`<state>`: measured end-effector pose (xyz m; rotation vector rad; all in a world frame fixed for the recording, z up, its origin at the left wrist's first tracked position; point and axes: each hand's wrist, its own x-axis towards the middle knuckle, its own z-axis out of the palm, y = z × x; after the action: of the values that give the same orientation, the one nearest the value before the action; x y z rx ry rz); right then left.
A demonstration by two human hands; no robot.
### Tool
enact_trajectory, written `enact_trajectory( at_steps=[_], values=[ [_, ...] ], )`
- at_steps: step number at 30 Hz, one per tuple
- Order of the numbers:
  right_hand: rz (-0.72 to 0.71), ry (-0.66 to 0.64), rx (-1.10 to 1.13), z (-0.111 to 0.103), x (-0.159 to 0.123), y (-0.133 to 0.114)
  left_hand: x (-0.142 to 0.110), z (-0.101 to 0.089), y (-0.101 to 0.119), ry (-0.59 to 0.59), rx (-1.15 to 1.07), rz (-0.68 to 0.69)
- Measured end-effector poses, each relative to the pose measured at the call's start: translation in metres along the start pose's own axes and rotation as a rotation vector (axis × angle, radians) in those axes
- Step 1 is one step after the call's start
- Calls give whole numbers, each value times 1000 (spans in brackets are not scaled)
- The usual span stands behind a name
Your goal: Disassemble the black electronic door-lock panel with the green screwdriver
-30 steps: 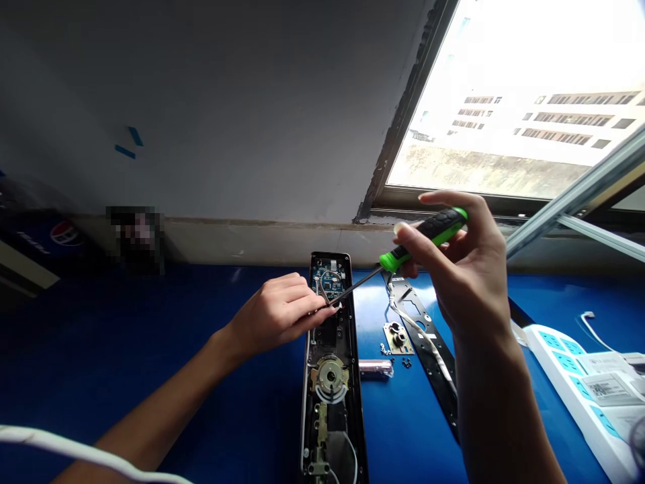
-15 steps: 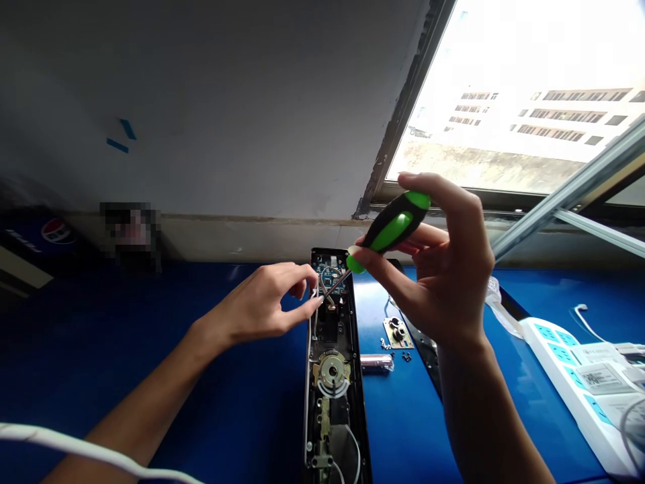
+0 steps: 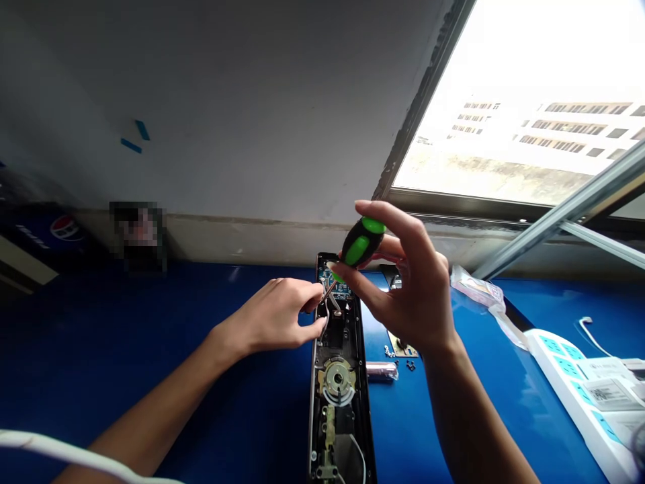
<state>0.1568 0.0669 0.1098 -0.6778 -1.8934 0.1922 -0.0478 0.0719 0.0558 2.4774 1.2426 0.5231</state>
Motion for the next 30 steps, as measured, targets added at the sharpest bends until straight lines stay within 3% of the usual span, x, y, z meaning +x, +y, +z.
enact_trajectory(
  at_steps=[7, 13, 19, 24, 30],
  values=[
    [22, -30, -82, 5, 0, 3, 1, 1, -1, 10, -12, 3],
    [-73, 10, -84, 8, 0, 10, 1, -1, -2, -21, -95, -44],
    [14, -59, 258, 8, 1, 5, 1, -5, -3, -60, -204, -41],
    [-68, 77, 193, 7, 2, 6, 1, -7, -2, -76, -217, -59],
    [-16, -11, 366, 8, 2, 6, 1, -5, -3, -120, -335, -103]
  ],
)
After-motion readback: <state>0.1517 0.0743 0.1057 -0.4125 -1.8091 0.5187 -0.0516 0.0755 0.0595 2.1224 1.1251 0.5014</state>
